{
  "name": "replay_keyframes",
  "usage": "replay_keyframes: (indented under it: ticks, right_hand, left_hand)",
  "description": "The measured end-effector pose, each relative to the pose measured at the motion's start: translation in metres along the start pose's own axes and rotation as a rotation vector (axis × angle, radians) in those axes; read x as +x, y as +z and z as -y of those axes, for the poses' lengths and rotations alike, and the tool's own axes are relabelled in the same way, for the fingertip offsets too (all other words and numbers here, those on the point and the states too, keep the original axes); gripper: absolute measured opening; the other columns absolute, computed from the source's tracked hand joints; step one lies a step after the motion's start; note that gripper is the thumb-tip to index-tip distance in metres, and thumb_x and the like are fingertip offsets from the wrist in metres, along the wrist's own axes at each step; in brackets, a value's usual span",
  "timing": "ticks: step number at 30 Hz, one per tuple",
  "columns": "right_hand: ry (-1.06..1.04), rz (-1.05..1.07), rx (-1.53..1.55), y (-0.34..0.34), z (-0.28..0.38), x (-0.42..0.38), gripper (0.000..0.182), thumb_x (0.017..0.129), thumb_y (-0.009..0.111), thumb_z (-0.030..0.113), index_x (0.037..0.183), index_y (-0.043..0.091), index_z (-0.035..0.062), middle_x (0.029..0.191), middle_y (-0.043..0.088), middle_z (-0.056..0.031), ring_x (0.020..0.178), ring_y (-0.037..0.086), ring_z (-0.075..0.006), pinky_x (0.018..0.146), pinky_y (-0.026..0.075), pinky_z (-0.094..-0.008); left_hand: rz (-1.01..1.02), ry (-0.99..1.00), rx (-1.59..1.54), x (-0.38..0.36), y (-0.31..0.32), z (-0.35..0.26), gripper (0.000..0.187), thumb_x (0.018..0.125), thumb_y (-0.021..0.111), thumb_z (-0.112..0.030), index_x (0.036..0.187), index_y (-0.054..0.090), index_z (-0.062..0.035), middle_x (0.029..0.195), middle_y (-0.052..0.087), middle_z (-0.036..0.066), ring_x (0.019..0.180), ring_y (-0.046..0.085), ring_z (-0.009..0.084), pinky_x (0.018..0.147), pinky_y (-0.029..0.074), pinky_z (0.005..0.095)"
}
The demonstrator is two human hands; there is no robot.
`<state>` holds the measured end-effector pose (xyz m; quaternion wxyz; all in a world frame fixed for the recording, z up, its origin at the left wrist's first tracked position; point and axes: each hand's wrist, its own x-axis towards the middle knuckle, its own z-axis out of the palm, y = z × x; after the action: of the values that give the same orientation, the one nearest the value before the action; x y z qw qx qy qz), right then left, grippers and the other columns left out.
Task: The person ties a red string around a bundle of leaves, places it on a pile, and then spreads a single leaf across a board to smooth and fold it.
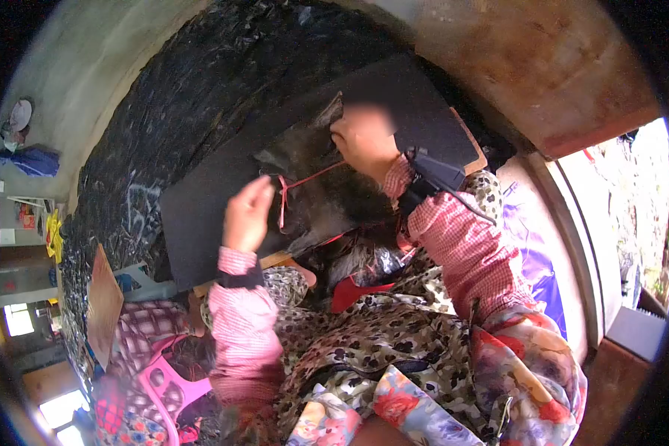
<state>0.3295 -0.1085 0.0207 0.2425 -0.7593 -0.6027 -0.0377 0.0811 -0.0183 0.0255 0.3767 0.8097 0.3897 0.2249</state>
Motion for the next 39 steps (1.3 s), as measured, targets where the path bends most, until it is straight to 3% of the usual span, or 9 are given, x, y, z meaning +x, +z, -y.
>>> replay_keyframes:
  ticks: [3,7,8,12,15,19,23,28,39]
  right_hand:
    - [0.141,0.017,-0.057,-0.002,-0.003,0.025,0.027,0.082,0.058,0.031,0.097,0.068,0.0111,0.098,0.062,-0.0077,0.098,0.055,-0.0267,0.084,0.041,-0.0398]
    - [0.398,0.142,-0.082,0.022,-0.014,0.053,0.046,0.081,0.060,0.043,0.104,0.065,0.0039,0.106,0.061,-0.0122,0.104,0.053,-0.0319,0.086,0.041,-0.0419]
    - [0.388,0.155,-0.037,0.029,-0.018,0.056,0.045,0.079,0.062,0.043,0.103,0.065,0.0051,0.106,0.060,-0.0130,0.104,0.053,-0.0343,0.085,0.042,-0.0425]
    - [0.361,0.228,0.034,0.033,-0.030,0.052,0.041,0.078,0.064,0.040,0.102,0.065,0.0063,0.106,0.059,-0.0120,0.103,0.053,-0.0339,0.085,0.042,-0.0424]
    - [0.344,0.136,-0.048,0.021,-0.023,0.048,0.030,0.078,0.065,0.027,0.100,0.065,0.0065,0.103,0.061,-0.0105,0.101,0.055,-0.0308,0.087,0.041,-0.0416]
    - [-0.057,-0.098,0.062,0.010,-0.008,0.025,0.031,0.083,0.061,0.027,0.108,0.062,0.0083,0.111,0.059,-0.0094,0.105,0.054,-0.0275,0.088,0.041,-0.0393]
    - [-0.332,0.034,0.008,0.027,-0.010,0.004,0.046,0.081,0.064,0.035,0.118,0.057,0.0072,0.117,0.057,-0.0098,0.113,0.052,-0.0256,0.094,0.039,-0.0388]
    - [-0.318,-0.052,0.046,0.001,0.007,0.001,0.039,0.079,0.065,0.027,0.112,0.060,0.0068,0.114,0.058,-0.0092,0.109,0.053,-0.0262,0.092,0.040,-0.0389]
    - [-0.369,0.052,0.135,0.004,0.018,-0.088,0.036,0.076,0.068,0.024,0.109,0.062,0.0099,0.113,0.058,-0.0084,0.112,0.051,-0.0245,0.094,0.039,-0.0407]
  left_hand:
    - [0.000,-0.251,0.057,0.046,-0.027,0.020,0.035,0.089,0.060,-0.030,0.099,0.066,0.0036,0.084,0.069,0.013,0.073,0.062,0.0122,0.067,0.048,0.0270]
    - [-0.029,-0.368,0.128,0.086,0.008,0.050,0.042,0.081,0.068,-0.038,0.091,0.068,0.0024,0.078,0.068,0.012,0.072,0.064,0.0166,0.067,0.048,0.0280]
    - [-0.083,-0.278,0.161,0.084,0.018,0.047,0.033,0.078,0.069,-0.036,0.082,0.069,-0.0032,0.082,0.068,0.017,0.084,0.065,0.0329,0.078,0.049,0.0379]
    - [-0.120,-0.350,0.068,0.088,0.035,0.049,0.019,0.072,0.073,-0.020,0.082,0.069,-0.0041,0.084,0.068,0.015,0.084,0.065,0.0297,0.077,0.049,0.0369]
    - [-0.318,-0.108,0.121,0.080,0.026,0.046,0.020,0.079,0.066,-0.016,0.096,0.066,-0.0048,0.096,0.066,0.014,0.089,0.062,0.0311,0.081,0.049,0.0378]
    - [-0.006,0.455,0.379,0.055,0.014,0.003,0.042,0.091,0.052,-0.025,0.131,0.048,-0.0101,0.138,0.042,0.016,0.127,0.039,0.0342,0.101,0.035,0.0431]
    - [0.239,0.325,0.677,0.042,0.024,0.024,0.052,0.093,0.047,-0.035,0.140,0.035,-0.0151,0.150,0.025,0.010,0.138,0.021,0.0315,0.105,0.025,0.0506]
    - [-0.095,0.294,0.436,0.023,-0.006,0.016,0.043,0.093,0.049,-0.028,0.131,0.046,-0.0082,0.138,0.044,0.014,0.127,0.039,0.0340,0.101,0.033,0.0435]
    - [0.242,0.285,0.517,-0.113,0.037,0.012,0.062,0.087,0.059,-0.024,0.141,0.032,-0.0113,0.149,0.027,0.011,0.135,0.029,0.0301,0.105,0.027,0.0475]
